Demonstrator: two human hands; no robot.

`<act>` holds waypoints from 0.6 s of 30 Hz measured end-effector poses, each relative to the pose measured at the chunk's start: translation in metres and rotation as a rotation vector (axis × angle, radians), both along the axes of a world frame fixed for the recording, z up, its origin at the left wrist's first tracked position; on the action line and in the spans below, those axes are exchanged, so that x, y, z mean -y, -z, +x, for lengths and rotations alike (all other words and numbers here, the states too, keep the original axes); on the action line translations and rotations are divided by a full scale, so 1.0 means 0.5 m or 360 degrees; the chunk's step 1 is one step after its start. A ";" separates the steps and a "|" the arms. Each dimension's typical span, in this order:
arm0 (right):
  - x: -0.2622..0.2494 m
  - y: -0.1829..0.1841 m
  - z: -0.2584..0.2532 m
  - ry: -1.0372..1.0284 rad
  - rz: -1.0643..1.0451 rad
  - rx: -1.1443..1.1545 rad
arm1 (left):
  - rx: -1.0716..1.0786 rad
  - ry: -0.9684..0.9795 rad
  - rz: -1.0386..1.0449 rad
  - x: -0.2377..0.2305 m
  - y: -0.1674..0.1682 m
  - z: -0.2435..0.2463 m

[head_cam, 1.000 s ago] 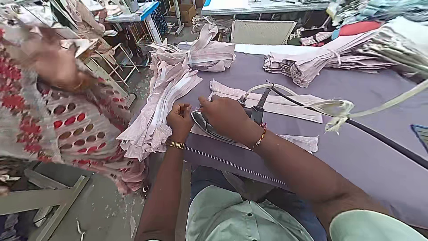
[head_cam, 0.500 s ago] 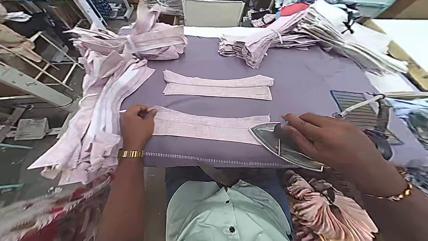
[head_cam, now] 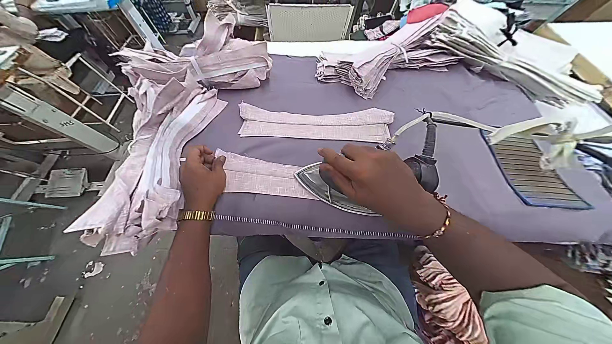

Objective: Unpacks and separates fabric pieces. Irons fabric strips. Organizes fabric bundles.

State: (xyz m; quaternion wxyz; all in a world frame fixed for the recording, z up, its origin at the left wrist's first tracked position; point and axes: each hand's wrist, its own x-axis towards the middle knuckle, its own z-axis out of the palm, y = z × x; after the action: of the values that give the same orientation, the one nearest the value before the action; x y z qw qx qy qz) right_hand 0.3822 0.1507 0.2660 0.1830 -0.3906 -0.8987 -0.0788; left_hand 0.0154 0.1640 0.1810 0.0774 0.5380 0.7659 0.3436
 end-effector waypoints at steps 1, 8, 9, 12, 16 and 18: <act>0.002 -0.005 0.008 -0.0002 -0.0058 -0.0028 | -0.0010 -0.0005 -0.0019 -0.001 -0.004 -0.001; -0.027 -0.054 0.248 0.0225 -0.0133 -0.0293 | 0.0068 0.0055 0.0120 -0.001 0.002 -0.009; -0.029 -0.058 0.288 0.0371 -0.0050 -0.0296 | 0.0075 0.0068 0.0174 -0.003 0.004 -0.008; -0.030 -0.035 0.383 0.0788 0.0119 -0.0261 | 0.0096 0.0119 0.0388 0.001 0.012 -0.002; -0.053 0.004 0.429 0.1266 0.0058 -0.0160 | 0.0146 0.0346 0.0895 0.024 -0.036 0.051; -0.047 0.020 0.390 0.1209 0.0086 -0.0262 | 0.0124 0.0584 0.1132 0.056 -0.093 0.126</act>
State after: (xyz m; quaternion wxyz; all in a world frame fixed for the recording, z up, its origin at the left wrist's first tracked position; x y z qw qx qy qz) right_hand 0.5774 0.1741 0.2558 0.2224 -0.6957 -0.6700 -0.1331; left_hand 0.0784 0.1362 0.2276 -0.0245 0.6457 0.4869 0.5877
